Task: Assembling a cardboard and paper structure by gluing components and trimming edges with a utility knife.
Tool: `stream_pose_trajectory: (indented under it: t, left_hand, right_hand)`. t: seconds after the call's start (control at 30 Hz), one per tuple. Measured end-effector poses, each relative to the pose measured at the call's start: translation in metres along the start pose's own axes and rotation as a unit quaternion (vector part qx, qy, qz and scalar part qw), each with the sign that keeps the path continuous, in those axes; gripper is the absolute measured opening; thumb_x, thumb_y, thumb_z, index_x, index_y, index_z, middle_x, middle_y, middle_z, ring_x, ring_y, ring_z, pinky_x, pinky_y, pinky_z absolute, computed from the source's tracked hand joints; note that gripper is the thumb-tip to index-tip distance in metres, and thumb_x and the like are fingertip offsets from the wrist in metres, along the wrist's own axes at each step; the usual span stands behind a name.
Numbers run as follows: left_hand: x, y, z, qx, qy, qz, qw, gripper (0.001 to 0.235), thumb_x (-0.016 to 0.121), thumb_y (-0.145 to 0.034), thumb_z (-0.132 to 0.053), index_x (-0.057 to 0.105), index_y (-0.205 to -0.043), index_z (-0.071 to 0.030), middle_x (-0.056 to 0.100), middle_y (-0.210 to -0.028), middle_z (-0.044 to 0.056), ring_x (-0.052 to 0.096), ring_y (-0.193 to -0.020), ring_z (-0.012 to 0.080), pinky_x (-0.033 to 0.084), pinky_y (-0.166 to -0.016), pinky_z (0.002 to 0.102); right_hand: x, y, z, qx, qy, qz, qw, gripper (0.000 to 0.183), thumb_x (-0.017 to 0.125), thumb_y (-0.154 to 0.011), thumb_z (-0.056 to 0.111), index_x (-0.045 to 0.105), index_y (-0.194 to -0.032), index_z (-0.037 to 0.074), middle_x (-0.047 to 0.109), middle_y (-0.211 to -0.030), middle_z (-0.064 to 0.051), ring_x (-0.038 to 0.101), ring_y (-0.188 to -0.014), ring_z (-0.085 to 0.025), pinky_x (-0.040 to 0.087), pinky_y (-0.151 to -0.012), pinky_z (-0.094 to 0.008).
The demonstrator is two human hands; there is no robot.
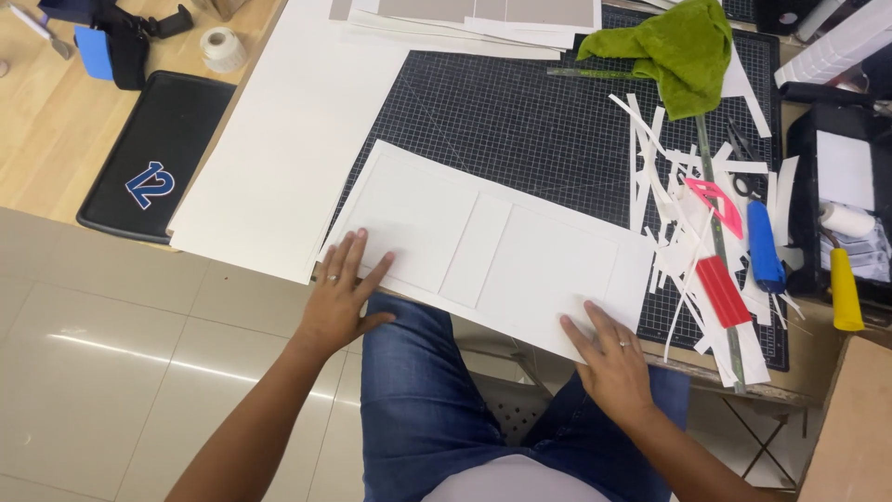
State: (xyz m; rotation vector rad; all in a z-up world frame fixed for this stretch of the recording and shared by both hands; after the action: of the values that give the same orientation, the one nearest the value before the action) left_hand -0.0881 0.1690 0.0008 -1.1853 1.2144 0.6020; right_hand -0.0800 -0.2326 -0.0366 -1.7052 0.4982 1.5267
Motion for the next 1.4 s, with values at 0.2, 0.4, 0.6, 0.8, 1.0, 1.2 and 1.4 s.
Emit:
stream_pose_trajectory:
  t: [0.2, 0.4, 0.6, 0.8, 1.0, 1.2, 1.4]
  left_hand:
    - [0.028, -0.029, -0.024, 0.050, 0.003, 0.000, 0.999, 0.089, 0.063, -0.093, -0.064, 0.027, -0.164, -0.025, 0.010, -0.171, 0.024, 0.015, -0.159, 0.0449, 0.024, -0.124, 0.066]
    - [0.000, -0.034, -0.035, 0.066, 0.029, -0.077, 0.994, 0.077, 0.055, -0.099, -0.064, 0.032, -0.162, -0.025, 0.024, -0.169, 0.022, 0.033, -0.155, 0.0434, 0.032, -0.123, 0.064]
    - [-0.050, -0.067, -0.022, 0.091, 0.028, -0.142, 0.985, 0.072, 0.059, -0.098, 0.012, 0.039, -0.157, -0.025, 0.025, -0.171, 0.012, 0.023, -0.158, 0.0451, 0.029, -0.125, 0.071]
    - [-0.133, -0.151, -0.023, 0.059, 0.081, 0.000, 0.995, 0.007, 0.082, -0.085, -0.020, 0.078, -0.079, -0.020, 0.046, -0.160, 0.006, 0.029, -0.152, 0.0424, 0.022, -0.125, 0.065]
    - [-0.157, -0.208, 0.017, -0.030, 0.231, 0.210, 0.950, 0.034, 0.090, -0.069, -0.034, 0.075, -0.057, -0.006, 0.059, -0.153, 0.002, 0.032, -0.152, 0.0345, 0.038, -0.108, 0.055]
    - [-0.064, -0.218, 0.100, -0.217, 0.166, 0.262, 0.926, 0.061, 0.097, -0.064, -0.040, 0.078, -0.116, -0.012, 0.073, -0.129, 0.011, 0.056, -0.134, 0.0413, 0.042, -0.114, 0.058]
    - [-0.021, -0.164, 0.105, -0.121, 0.268, -0.072, 0.953, 0.017, 0.066, -0.105, -0.011, 0.075, -0.119, -0.007, 0.075, -0.124, 0.009, 0.070, -0.115, 0.0251, 0.053, -0.097, 0.036]
  right_hand:
    - [-0.036, -0.012, 0.007, -0.013, 0.004, -0.041, 0.999, 0.078, 0.075, -0.082, 0.012, 0.047, -0.153, 0.028, 0.043, -0.161, -0.018, 0.063, -0.120, -0.033, 0.047, -0.114, -0.052]
    - [-0.080, -0.041, -0.010, 0.019, 0.005, 0.043, 0.999, 0.097, 0.079, -0.074, 0.014, 0.035, -0.155, 0.044, 0.017, -0.175, -0.013, 0.061, -0.127, -0.023, 0.047, -0.115, -0.050]
    - [-0.129, -0.074, -0.033, -0.012, -0.026, 0.082, 0.996, 0.061, 0.071, -0.084, 0.017, 0.058, -0.139, 0.039, 0.034, -0.170, -0.009, 0.067, -0.122, -0.026, 0.063, -0.094, -0.051]
    - [-0.184, -0.129, -0.069, 0.026, -0.004, 0.079, 0.997, 0.025, 0.066, -0.087, 0.038, 0.077, -0.109, 0.033, 0.052, -0.160, -0.004, 0.056, -0.132, -0.037, 0.041, -0.119, -0.062]
    - [-0.189, -0.198, -0.107, 0.234, -0.151, 0.335, 0.900, 0.057, 0.066, -0.080, 0.047, 0.069, -0.134, 0.030, 0.058, -0.153, 0.007, 0.060, -0.132, -0.021, 0.047, -0.112, -0.048]
    - [-0.088, -0.279, -0.150, 0.096, -0.244, 0.202, 0.943, 0.047, 0.079, -0.088, 0.029, 0.071, -0.128, 0.005, 0.065, -0.134, -0.024, 0.058, -0.127, -0.050, 0.038, -0.112, -0.063]
    - [-0.068, -0.239, -0.184, 0.139, -0.254, -0.025, 0.957, 0.035, 0.074, -0.100, 0.035, 0.071, -0.129, 0.016, 0.065, -0.134, -0.013, 0.059, -0.125, -0.034, 0.045, -0.102, -0.052]
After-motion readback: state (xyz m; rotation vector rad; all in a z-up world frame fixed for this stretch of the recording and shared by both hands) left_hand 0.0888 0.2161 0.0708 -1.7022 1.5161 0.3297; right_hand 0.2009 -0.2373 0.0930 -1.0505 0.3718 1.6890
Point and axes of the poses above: each hand's wrist, its own y-axis away from the middle knuckle, its own x-axis out of the palm, z = x × y, the point moved 8 cm from there along -y, towards the middle knuckle
